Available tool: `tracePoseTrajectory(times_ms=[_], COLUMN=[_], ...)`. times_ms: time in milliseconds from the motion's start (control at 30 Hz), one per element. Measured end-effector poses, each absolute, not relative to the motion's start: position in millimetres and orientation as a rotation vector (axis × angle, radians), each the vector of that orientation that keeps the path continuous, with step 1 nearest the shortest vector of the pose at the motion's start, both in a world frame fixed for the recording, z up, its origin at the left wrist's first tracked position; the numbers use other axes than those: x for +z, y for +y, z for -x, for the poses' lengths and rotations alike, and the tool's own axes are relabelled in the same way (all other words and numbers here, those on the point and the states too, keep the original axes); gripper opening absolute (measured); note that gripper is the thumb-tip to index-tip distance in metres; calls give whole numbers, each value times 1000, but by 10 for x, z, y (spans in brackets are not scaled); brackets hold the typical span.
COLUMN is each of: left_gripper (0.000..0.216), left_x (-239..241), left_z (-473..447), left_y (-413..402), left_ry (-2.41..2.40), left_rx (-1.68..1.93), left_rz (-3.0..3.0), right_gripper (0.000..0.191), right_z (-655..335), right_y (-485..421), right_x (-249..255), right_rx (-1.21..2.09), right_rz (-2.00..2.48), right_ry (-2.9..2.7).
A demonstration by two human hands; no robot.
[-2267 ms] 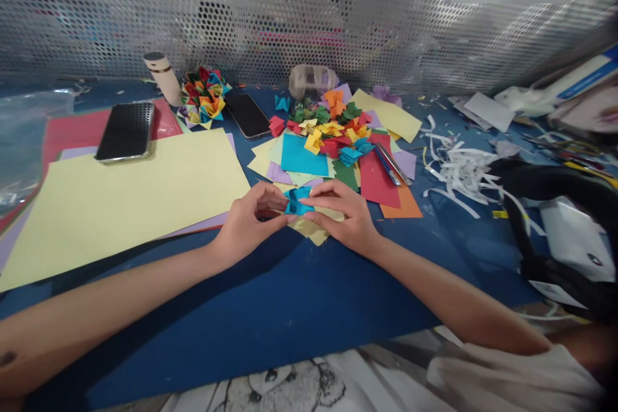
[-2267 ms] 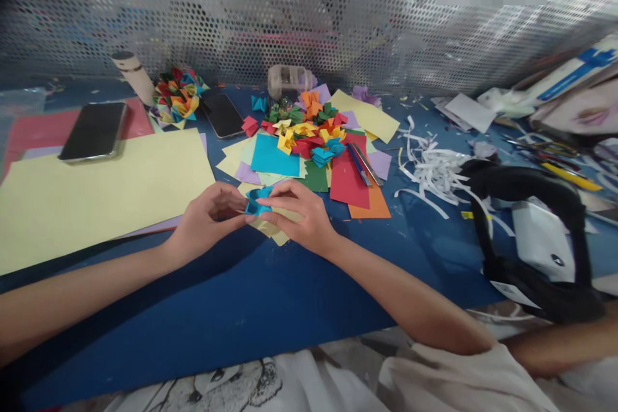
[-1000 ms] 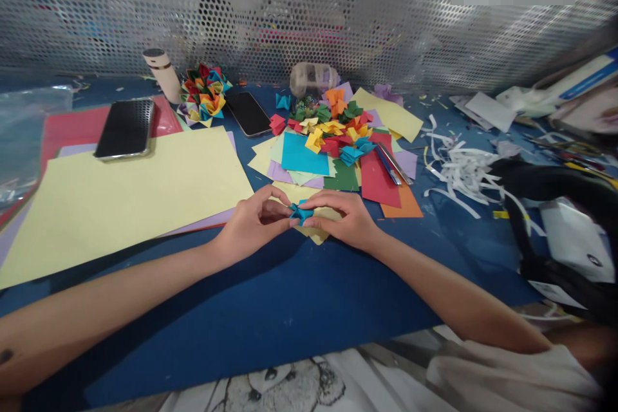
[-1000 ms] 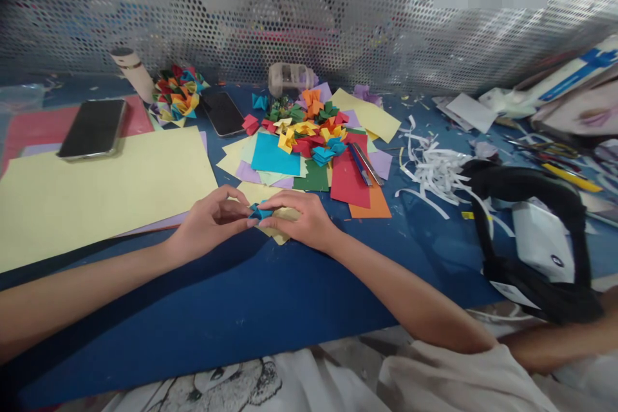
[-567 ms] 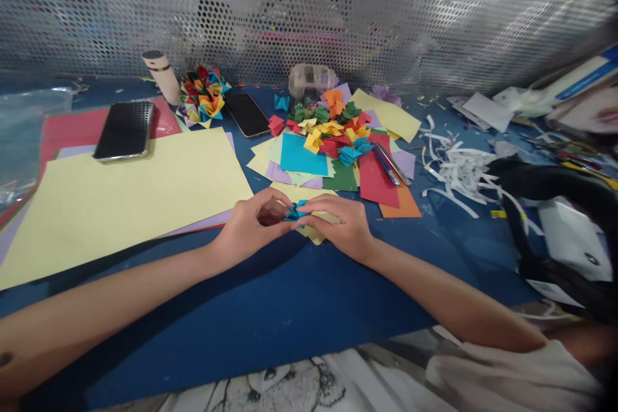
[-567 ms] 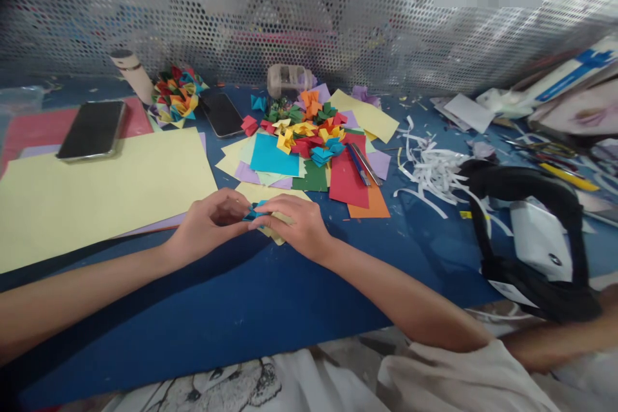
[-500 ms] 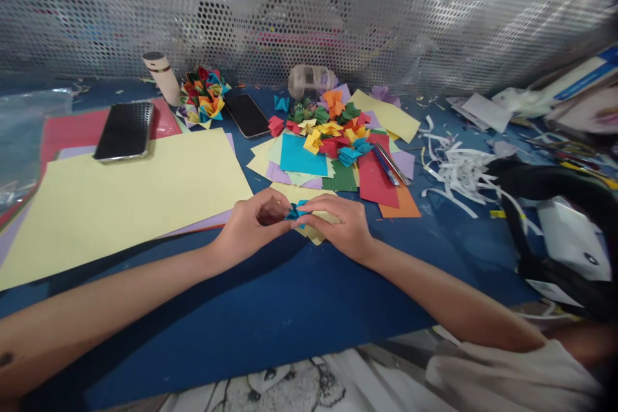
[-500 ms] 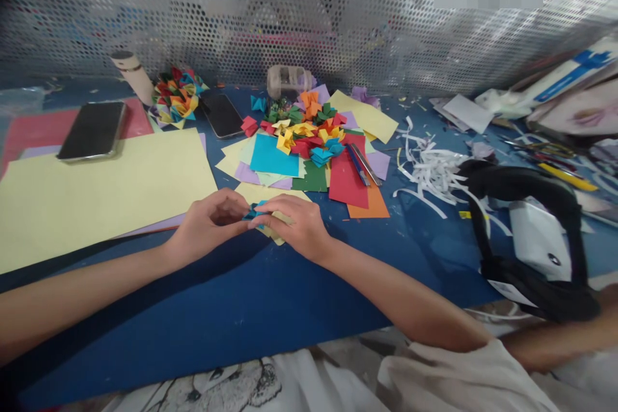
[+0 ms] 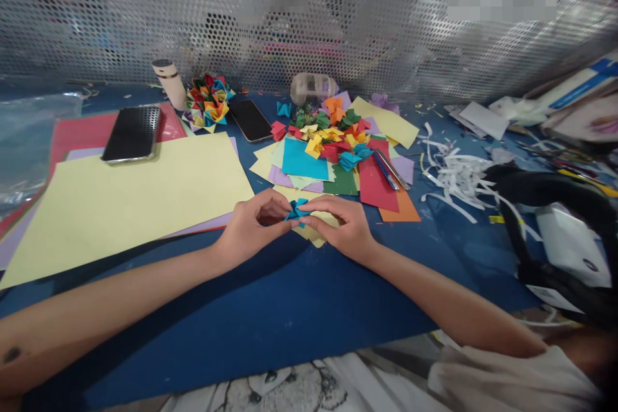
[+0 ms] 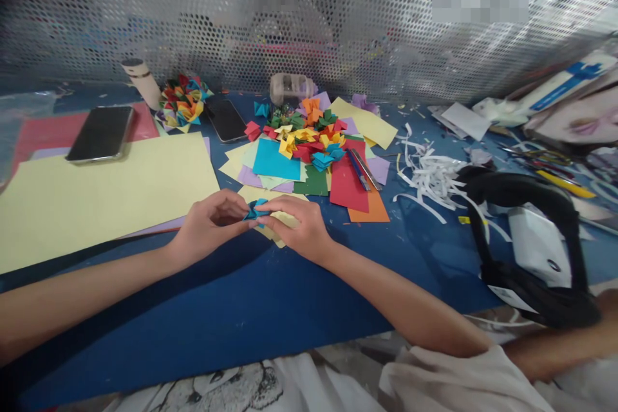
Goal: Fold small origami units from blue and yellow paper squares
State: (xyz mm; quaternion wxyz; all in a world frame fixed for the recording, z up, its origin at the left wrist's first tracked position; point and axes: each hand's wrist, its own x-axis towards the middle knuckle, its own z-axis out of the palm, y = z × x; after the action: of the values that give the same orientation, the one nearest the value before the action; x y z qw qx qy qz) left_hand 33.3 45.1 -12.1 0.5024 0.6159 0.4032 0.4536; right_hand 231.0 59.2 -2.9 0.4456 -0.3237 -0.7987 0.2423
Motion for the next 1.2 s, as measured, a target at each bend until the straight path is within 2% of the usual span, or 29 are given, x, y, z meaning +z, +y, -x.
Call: tracePoseTrajectory(times_ms=[200, 333, 467, 767, 1000, 1200], left_gripper=[31, 27, 27, 28, 53, 52], left_x=[-125, -109, -113, -154, -110, -139], left_z=[-336, -331, -313, -307, -322, -320], left_y=[467, 474, 489, 503, 463, 461], left_ry=[957, 971, 975, 955, 952, 957], left_rx=[1046, 981, 952, 873, 900, 917], left_rz=[-1398, -1345, -1291, -1354, -1403, -1410], right_gripper=[14, 15, 27, 17, 17, 16], right_z=[-2325, -2362, -2378, -2366, -2362, -2345], right_y=[624, 643, 639, 657, 653, 630], right_x=[-50, -59, -74, -119, -117, -101], right_rx=[529, 438, 406, 362, 400, 422], right_rz=[807, 737, 690, 740, 771, 805], right_ry=[-1992, -2071, -2149, -2131, -2084, -2051])
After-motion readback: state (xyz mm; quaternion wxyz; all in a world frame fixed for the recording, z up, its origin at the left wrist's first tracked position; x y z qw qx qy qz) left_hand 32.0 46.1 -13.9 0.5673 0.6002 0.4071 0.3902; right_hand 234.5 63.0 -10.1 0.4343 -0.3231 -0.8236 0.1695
